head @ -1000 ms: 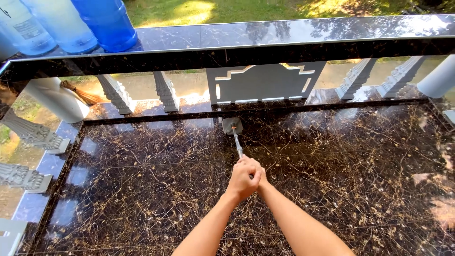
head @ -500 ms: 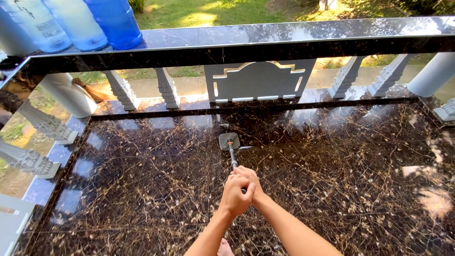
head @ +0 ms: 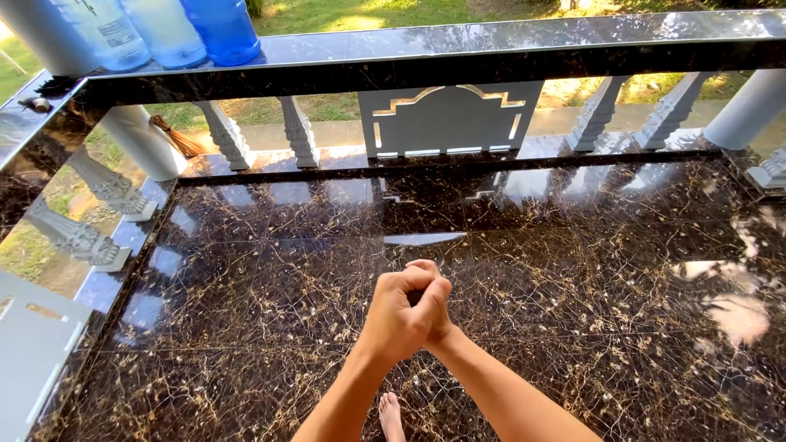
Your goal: Mopping a dark marble balcony floor using a mop.
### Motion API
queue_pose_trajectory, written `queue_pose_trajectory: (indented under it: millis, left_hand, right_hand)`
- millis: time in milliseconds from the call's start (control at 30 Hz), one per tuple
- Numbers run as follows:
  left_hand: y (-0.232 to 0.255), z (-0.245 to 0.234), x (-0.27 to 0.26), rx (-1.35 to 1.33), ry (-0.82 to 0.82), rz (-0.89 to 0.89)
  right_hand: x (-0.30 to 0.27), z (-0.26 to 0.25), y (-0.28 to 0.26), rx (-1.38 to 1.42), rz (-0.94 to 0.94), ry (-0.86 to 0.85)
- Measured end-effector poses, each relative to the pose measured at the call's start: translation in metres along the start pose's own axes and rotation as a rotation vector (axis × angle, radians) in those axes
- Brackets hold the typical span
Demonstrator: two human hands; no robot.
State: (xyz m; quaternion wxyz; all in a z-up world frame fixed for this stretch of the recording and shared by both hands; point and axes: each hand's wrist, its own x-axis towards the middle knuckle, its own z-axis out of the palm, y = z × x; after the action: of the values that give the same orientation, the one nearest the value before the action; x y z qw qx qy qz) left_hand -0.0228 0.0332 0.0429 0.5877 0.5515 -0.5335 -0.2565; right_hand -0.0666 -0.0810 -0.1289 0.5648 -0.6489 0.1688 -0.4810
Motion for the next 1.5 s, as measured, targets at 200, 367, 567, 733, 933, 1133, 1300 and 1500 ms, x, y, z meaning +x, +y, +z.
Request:
queue_pose_trajectory:
  millis: [200, 367, 567, 733, 933, 1133, 1300, 1500]
  left_hand:
    - [-0.001, 0.019, -0.013, 0.035, -0.075, -0.008]
    - [-0.027, 0.024, -0.032, 0.035, -0.040, 0.169]
    - [-0.069, 0.034, -0.040, 0.067, -0.020, 0.214]
    - [-0.164, 0.048, -0.045, 0.240, -0.038, 0.122]
    - [-0.229, 0.052, -0.053, 0.401, -0.164, -0.042]
    - [-0.176, 0.034, -0.052, 0.305, -0.196, -0.096]
    - [-0.107, 0.019, -0.047, 0.210, -0.091, -0.095]
    - [-0.029, 0.007, -0.033, -0.004, -0.057, 0.146]
  right_hand:
    - [-0.003, -0.003, -0.032, -0.704, -0.328, -0.056]
    - [-0.017, -0.010, -0.005, -0.575, -0.525, 0.027]
    - [-0.022, -0.020, 0.011, -0.586, -0.583, -0.007]
    - [-0.034, -0.041, 0.067, -0.738, -0.524, -0.077]
    - [-0.046, -0.047, 0.100, -0.670, 0.413, -0.279]
    - [-0.043, -0.025, 0.054, -0.932, -0.116, -0.229]
    - [-0.036, -0.005, -0.003, -0.990, -0.233, -0.150]
    - [-0.026, -0.003, -0.050, -0.806, -0.405, -0.042]
